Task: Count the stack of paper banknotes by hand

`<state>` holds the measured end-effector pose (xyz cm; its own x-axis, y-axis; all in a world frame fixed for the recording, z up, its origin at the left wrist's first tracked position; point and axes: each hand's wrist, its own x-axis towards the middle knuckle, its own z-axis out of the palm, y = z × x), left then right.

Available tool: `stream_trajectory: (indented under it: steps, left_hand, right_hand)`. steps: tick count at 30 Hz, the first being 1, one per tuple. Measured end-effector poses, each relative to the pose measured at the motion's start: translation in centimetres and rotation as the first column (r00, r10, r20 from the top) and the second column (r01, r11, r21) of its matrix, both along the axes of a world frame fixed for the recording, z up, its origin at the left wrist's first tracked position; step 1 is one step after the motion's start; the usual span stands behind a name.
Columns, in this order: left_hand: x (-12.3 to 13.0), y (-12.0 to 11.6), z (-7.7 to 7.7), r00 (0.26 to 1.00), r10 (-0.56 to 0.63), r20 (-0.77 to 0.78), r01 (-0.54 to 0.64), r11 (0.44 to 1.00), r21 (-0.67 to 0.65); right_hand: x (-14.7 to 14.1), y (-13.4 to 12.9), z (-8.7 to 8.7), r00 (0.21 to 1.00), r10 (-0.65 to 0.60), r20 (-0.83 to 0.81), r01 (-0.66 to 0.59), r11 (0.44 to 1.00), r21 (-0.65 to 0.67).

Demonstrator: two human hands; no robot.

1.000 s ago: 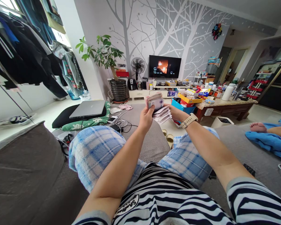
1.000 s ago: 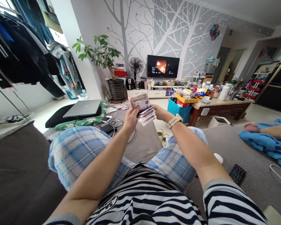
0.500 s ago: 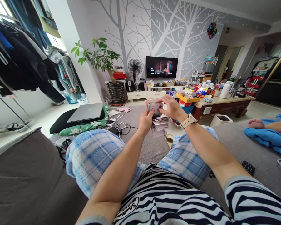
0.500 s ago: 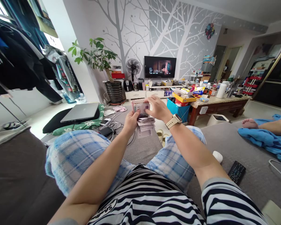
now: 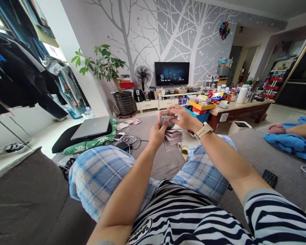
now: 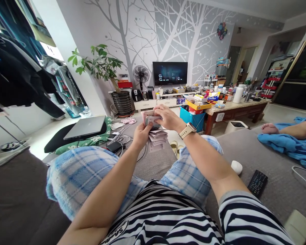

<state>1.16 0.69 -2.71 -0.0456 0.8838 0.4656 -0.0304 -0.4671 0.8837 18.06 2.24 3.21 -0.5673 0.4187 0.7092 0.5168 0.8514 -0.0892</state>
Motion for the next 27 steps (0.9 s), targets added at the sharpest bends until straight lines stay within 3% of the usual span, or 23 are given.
stream_trajectory:
  steps: [3,5,18,22,24,27]
  left_hand:
    - [-0.17,0.23,-0.2,0.988,0.012,-0.154,-0.005,0.999,0.045]
    - [-0.2,0.38,-0.34,0.986,0.012,-0.168,-0.005,0.999,0.041]
    - [0.24,0.48,-0.37,0.99,-0.12,0.074,0.123,0.991,-0.048]
    - [0.49,0.08,0.12,0.957,-0.163,0.24,0.189,0.978,-0.088]
    - [0.44,0.11,0.22,0.942,-0.134,0.306,0.174,0.979,-0.107]
    - [0.26,0.31,0.21,0.914,-0.105,0.392,0.175,0.974,-0.146]
  right_hand:
    - [0.0,-0.05,0.03,1.0,0.021,-0.013,-0.021,1.0,-0.011]
    - [-0.02,-0.08,0.06,0.999,0.027,-0.024,-0.028,0.999,-0.022]
    - [-0.23,0.36,-0.44,0.994,0.025,-0.108,-0.031,0.998,-0.054]
    - [-0.59,0.02,-0.27,0.961,-0.081,-0.266,0.064,0.995,-0.072]
    - [-0.67,-0.27,-0.07,0.919,-0.182,-0.35,0.138,0.979,-0.147]
    - [-0.73,-0.53,0.07,0.897,-0.276,-0.345,0.18,0.942,-0.283]
